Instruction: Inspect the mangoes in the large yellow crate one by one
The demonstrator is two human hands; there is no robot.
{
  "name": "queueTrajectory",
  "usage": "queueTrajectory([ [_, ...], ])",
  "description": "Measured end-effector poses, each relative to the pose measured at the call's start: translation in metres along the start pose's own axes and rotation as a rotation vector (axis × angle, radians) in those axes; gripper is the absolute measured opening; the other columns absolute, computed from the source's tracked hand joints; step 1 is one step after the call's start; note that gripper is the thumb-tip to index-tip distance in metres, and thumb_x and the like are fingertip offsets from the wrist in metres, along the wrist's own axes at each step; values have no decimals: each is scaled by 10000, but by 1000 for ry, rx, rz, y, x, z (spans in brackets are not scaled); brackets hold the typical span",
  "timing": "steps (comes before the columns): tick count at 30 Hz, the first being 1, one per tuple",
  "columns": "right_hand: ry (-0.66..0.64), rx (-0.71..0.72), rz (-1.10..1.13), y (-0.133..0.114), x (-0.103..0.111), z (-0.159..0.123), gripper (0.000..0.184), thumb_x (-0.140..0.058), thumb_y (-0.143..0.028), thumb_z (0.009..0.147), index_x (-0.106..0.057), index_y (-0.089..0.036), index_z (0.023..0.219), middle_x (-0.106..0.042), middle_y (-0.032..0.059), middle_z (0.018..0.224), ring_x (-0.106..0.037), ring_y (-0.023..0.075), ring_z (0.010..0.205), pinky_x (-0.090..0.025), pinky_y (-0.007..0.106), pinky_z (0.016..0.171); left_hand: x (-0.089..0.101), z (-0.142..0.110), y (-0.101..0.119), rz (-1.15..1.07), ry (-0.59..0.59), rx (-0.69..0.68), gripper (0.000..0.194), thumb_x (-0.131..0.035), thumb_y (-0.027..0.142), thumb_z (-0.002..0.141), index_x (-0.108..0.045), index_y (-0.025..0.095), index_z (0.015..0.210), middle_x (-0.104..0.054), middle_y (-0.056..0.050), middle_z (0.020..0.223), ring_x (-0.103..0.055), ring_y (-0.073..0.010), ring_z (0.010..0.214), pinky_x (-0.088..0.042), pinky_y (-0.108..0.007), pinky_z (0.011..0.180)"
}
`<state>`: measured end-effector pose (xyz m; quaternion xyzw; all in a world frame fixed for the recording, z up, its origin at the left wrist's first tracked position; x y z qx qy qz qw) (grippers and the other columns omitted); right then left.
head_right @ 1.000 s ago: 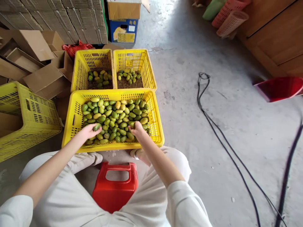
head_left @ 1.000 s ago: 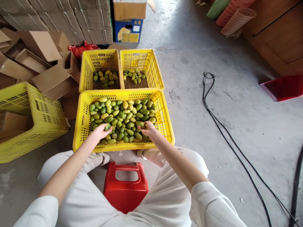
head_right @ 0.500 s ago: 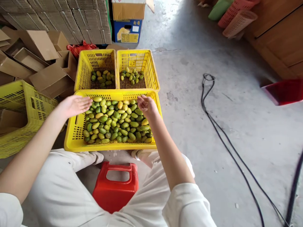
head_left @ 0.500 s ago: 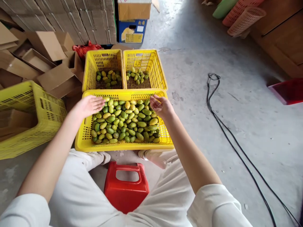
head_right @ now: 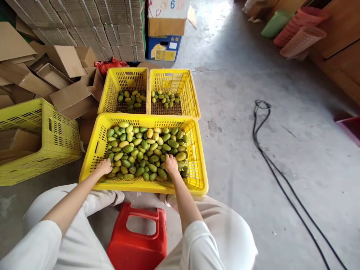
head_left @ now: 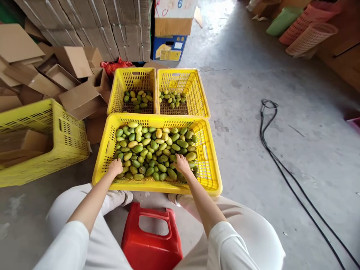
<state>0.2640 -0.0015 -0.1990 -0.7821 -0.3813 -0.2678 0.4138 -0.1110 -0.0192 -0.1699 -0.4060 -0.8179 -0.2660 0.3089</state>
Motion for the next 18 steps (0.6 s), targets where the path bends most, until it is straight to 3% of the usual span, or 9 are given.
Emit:
queueTrajectory([
  [3, -21, 24, -158, 5, -18, 1, 647, -634, -110, 965, -581, -120, 1610, -598, 267, 1595, -607, 394, 1429, -462, 459, 1206, -13, 5, -2, 97, 75, -83, 690, -669, 331, 962, -555, 74, 1592, -508, -386, 1680, -525, -519, 1553, -500, -568, 1150],
  [7, -45, 52, -315, 11, -28, 9, 657, -577, -162, 1033, -496, -149, 1685, -564, 256, 1602, -591, 379, 1404, -467, 439, 1156, -24, 14, 4, 167, 100, -198, 600, -502, 367, 1106, -533, 147, 1663, -458, -287, 1764, -446, -446, 1614, -433, -524, 1247],
  [11, -55, 67, -425, 11, -35, 18, 581, -616, -227, 1056, -545, -157, 1628, -571, 258, 1589, -568, 386, 1397, -475, 438, 1110, -33, 25, 13, 200, 94, -255, 518, -526, 293, 1104, -606, 202, 1607, -556, -230, 1681, -441, -391, 1587, -413, -475, 1256],
  [18, -27, 46, -368, 1, -42, 16, 489, -538, -142, 1053, -620, -212, 1530, -623, 236, 1541, -525, 383, 1405, -437, 493, 1128, -36, 41, 22, 164, 99, -176, 442, -593, 226, 1040, -671, 163, 1471, -608, -257, 1475, -573, -417, 1408, -484, -450, 1122],
])
Point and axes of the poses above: each hand's wrist, its own z-axis towards the middle knuckle, its own x-axis out of the back of the hand, y = z × x, the point moved 2 cm from there along z, towards the middle knuckle
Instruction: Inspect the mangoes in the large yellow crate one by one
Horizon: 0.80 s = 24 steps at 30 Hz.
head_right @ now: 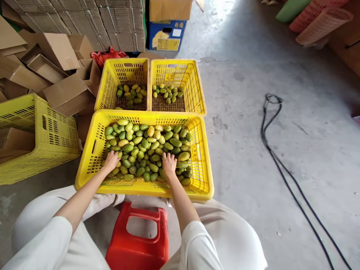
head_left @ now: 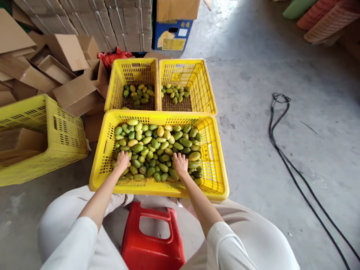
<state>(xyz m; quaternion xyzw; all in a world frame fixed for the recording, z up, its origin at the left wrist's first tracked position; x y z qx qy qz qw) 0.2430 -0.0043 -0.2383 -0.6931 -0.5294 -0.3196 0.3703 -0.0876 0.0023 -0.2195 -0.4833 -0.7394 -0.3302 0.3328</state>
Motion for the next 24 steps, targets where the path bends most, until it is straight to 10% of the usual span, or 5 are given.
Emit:
queueTrajectory([
  [11, -41, -143, 635, 0, 32, -10, 328, -557, -289, 1036, -715, -218, 1315, -738, 131, 1205, -694, 290, 1152, -549, 393, 1032, 32, -23, 11, -394, -122, 153, 551, -840, 166, 753, -659, 217, 1271, -747, -196, 1290, -675, -430, 1360, -569, -489, 1090],
  [19, -107, -80, 1269, -26, 104, -30, 388, -347, -410, 1032, -640, -244, 1225, -635, -32, 806, -604, 154, 611, -540, 247, 620, 109, -59, 58, -944, -287, 78, 342, -669, 164, 921, -669, 234, 1257, -734, -28, 962, -734, -164, 827, -678, -335, 841],
  [24, -196, 8, 1731, -40, 157, -53, 205, -551, -454, 978, -603, -266, 1038, -640, -30, 773, -526, 135, 551, -421, 217, 509, 154, -97, 98, -1546, -384, 104, 181, -592, 186, 995, -664, 183, 1161, -721, -49, 866, -695, -170, 691, -631, -285, 619],
])
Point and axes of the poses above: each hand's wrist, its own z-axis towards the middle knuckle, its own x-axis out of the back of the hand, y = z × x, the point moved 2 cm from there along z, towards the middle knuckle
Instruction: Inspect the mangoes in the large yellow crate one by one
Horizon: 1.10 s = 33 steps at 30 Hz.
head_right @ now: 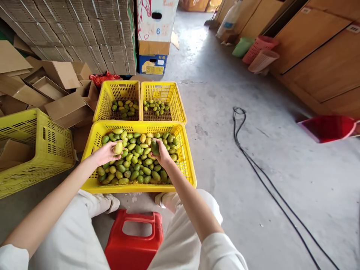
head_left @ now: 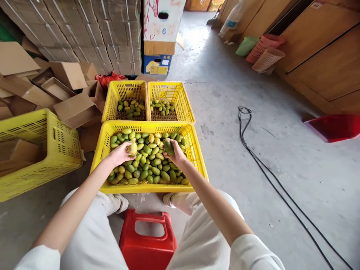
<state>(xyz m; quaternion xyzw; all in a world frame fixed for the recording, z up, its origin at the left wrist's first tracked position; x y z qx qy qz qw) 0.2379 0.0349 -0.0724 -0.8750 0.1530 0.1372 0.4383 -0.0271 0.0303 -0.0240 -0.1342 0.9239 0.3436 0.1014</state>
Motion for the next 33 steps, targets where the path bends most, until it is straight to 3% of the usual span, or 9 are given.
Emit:
queueTrajectory([
  [6, -119, 39, 261, -20, -22, -47, 207, -710, -435, 926, -622, -248, 905, -701, 12, 815, -505, 130, 548, -381, 243, 459, -45, -35, 1, -188, -177, -56, 66, -678, 224, 959, -676, 158, 958, -618, -1, 703, -558, -101, 521, -349, -140, 392],
  [12, -236, -73, 419, -6, -37, -64, 139, -751, -347, 932, -666, -242, 961, -749, 23, 866, -667, 177, 695, -467, 244, 500, -45, -38, -6, -191, -136, -69, 150, -690, 255, 898, -602, 188, 798, -537, 34, 619, -456, -75, 439, -235, -132, 336],
  [17, -256, -147, 419, -1, -43, -53, 183, -769, -218, 931, -684, -272, 1084, -792, 5, 974, -781, 212, 927, -584, 259, 629, -40, -34, -5, -279, -32, -55, 133, -632, 216, 899, -618, 162, 779, -545, 17, 605, -470, -68, 464, -255, -124, 361],
  [22, -139, -129, 401, -3, -38, -48, 225, -805, -187, 869, -654, -277, 1008, -780, -16, 952, -780, 200, 935, -621, 270, 713, -46, -29, -13, -250, -80, -103, 212, -724, 223, 840, -568, 186, 702, -567, 3, 596, -477, -84, 508, -283, -149, 394],
  [27, -62, -107, 373, -2, -37, -44, 119, -766, -317, 923, -676, -272, 988, -781, -11, 901, -751, 204, 870, -610, 310, 754, -46, -23, -21, -305, -54, -197, 177, -804, 235, 820, -648, 159, 784, -676, -26, 758, -608, -106, 673, -490, -179, 565],
  [33, -64, -57, 274, 4, -40, -38, 193, -689, -467, 959, -712, -276, 957, -774, 20, 825, -687, 225, 815, -500, 296, 636, -52, -21, -21, -340, -8, -99, 195, -748, 238, 960, -657, 157, 808, -645, -21, 730, -582, -103, 610, -477, -187, 533],
])
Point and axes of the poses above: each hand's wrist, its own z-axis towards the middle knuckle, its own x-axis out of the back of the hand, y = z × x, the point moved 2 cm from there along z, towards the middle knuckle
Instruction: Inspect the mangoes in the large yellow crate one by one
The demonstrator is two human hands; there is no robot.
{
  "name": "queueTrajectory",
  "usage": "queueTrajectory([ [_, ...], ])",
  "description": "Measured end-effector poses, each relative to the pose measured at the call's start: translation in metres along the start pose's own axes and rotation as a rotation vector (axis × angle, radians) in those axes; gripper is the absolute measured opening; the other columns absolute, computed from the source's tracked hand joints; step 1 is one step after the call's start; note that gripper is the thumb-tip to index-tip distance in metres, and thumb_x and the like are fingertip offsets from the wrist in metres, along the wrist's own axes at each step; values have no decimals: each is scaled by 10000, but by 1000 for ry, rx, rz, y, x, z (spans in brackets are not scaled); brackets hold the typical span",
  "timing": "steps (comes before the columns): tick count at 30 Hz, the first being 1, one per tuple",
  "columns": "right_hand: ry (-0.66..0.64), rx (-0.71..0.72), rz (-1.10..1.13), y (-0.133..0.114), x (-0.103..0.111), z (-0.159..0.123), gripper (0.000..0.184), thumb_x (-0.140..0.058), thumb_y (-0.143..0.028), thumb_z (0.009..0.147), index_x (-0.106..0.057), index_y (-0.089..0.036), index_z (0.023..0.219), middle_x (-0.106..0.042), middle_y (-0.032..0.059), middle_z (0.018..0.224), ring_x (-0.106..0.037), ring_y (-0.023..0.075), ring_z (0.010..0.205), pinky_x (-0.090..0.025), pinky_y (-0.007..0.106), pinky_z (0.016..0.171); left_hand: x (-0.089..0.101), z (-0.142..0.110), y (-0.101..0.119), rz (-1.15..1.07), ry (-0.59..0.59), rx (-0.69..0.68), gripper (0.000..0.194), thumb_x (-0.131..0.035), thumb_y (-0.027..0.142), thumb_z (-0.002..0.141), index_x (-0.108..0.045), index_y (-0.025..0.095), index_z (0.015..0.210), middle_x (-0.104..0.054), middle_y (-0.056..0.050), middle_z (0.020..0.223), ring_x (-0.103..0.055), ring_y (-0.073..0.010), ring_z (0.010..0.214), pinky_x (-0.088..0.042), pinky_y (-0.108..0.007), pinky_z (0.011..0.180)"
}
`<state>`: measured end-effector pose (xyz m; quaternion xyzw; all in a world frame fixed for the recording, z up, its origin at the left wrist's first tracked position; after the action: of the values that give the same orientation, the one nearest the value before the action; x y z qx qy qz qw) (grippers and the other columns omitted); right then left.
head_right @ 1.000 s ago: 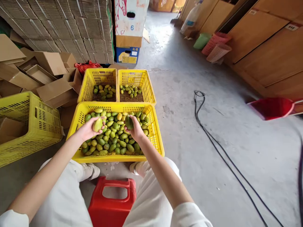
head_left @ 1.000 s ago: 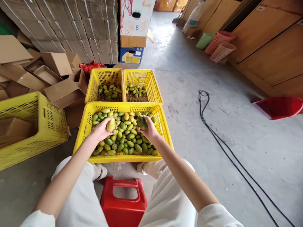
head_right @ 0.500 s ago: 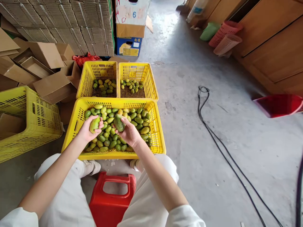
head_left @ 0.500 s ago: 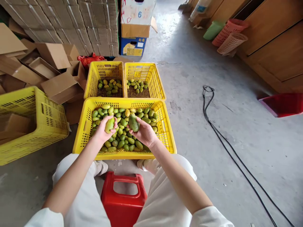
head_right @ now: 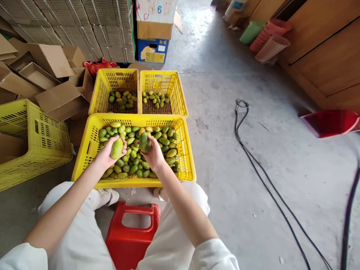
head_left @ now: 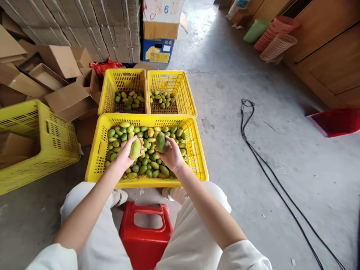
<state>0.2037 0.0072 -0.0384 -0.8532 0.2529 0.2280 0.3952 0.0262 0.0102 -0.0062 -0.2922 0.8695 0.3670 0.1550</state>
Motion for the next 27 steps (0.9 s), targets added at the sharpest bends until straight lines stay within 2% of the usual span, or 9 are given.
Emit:
queueTrajectory([
  [4, -6, -26, -15, 2, -2, 1, 234, -732, -509, 917, -707, -276, 904, -749, 29, 787, -652, 222, 770, -488, 290, 608, -6, -5, 3, -8, 27, 46, 249, -642, 219, 1057, -648, 153, 818, -633, -20, 696, -564, -94, 549, -455, -171, 479],
  [9, 46, -68, 2, 7, -2, 4, 218, -696, -482, 910, -713, -265, 921, -768, 57, 835, -700, 249, 885, -494, 282, 608, -10, -11, 4, 20, 10, 108, 304, -660, 248, 1066, -586, 175, 780, -569, 15, 614, -485, -70, 452, -321, -139, 392],
  [12, 57, -85, 10, 9, -2, 5, 224, -703, -491, 904, -707, -268, 925, -774, 60, 857, -706, 252, 898, -490, 280, 596, -10, -9, 3, 38, 11, 88, 295, -704, 209, 1028, -569, 178, 768, -554, 28, 598, -463, -56, 433, -303, -130, 383],
  [15, 65, -86, 13, 9, -1, 6, 228, -698, -506, 916, -705, -278, 924, -771, 55, 859, -707, 251, 894, -496, 282, 591, -9, -6, 1, 30, 8, 40, 249, -763, 93, 915, -575, 180, 776, -586, 21, 626, -494, -60, 465, -353, -133, 407],
  [18, 65, -70, -7, 8, 1, 6, 240, -696, -514, 922, -705, -275, 926, -779, 69, 872, -710, 256, 899, -508, 290, 599, -5, -3, -1, -12, 70, 57, 208, -755, 39, 865, -612, 174, 798, -633, -8, 669, -581, -88, 545, -474, -149, 482],
  [22, 71, -40, -31, 8, 3, 8, 278, -742, -547, 906, -691, -276, 941, -758, 50, 850, -696, 237, 843, -525, 290, 614, 0, 1, -2, -62, 159, 80, 175, -780, 61, 883, -658, 177, 834, -675, -11, 723, -650, -109, 635, -640, -210, 652],
  [27, 130, -8, 7, 9, 8, 13, 274, -805, -512, 897, -660, -285, 945, -691, 4, 810, -669, 197, 746, -539, 283, 598, 1, 4, -1, -41, 181, 127, 144, -770, 138, 970, -694, 156, 849, -659, -7, 707, -628, -101, 617, -646, -226, 676],
])
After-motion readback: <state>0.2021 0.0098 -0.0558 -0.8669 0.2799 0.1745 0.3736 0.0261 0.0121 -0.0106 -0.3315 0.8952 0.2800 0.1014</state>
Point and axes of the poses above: each hand's wrist, its own z-axis towards the middle knuckle, its own x-axis out of the back of the hand, y = z × x, the point moved 2 cm from there along z, towards the middle knuckle
